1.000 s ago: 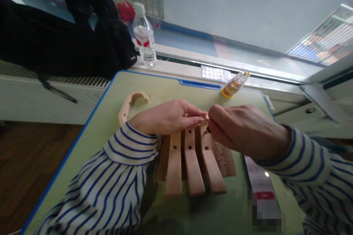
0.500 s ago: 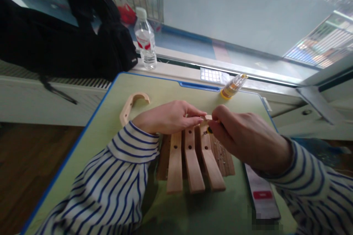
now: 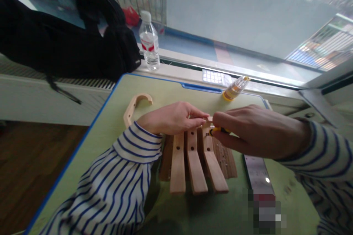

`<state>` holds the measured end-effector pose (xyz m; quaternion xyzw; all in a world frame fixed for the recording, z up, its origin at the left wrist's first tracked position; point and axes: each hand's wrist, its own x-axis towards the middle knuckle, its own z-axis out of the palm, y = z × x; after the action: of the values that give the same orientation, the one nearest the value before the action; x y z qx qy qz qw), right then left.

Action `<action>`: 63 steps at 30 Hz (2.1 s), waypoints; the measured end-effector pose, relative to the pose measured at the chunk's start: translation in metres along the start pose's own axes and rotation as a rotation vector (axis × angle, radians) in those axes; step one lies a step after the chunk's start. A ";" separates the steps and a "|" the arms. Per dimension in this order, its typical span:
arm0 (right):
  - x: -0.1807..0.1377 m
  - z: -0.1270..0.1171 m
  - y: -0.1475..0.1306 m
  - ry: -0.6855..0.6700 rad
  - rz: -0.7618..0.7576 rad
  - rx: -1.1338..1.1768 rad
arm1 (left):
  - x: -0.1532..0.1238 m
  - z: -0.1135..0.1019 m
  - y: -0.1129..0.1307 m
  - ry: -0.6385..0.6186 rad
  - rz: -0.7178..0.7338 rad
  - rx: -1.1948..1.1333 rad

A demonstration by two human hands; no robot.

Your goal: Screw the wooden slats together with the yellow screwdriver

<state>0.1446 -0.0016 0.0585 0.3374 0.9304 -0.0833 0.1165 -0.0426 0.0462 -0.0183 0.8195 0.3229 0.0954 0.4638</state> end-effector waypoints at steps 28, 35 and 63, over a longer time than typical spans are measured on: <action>-0.007 0.031 -0.027 0.268 0.389 0.094 | 0.000 0.002 -0.001 0.012 0.027 -0.013; -0.011 0.013 -0.017 0.058 0.230 0.127 | -0.002 0.001 0.000 0.011 0.020 -0.017; -0.010 0.031 -0.027 0.224 0.548 -0.057 | 0.002 0.002 0.000 0.017 -0.007 -0.035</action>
<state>0.1401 -0.0352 0.0333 0.5797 0.8137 0.0152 0.0407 -0.0401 0.0460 -0.0203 0.8093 0.3279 0.1065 0.4756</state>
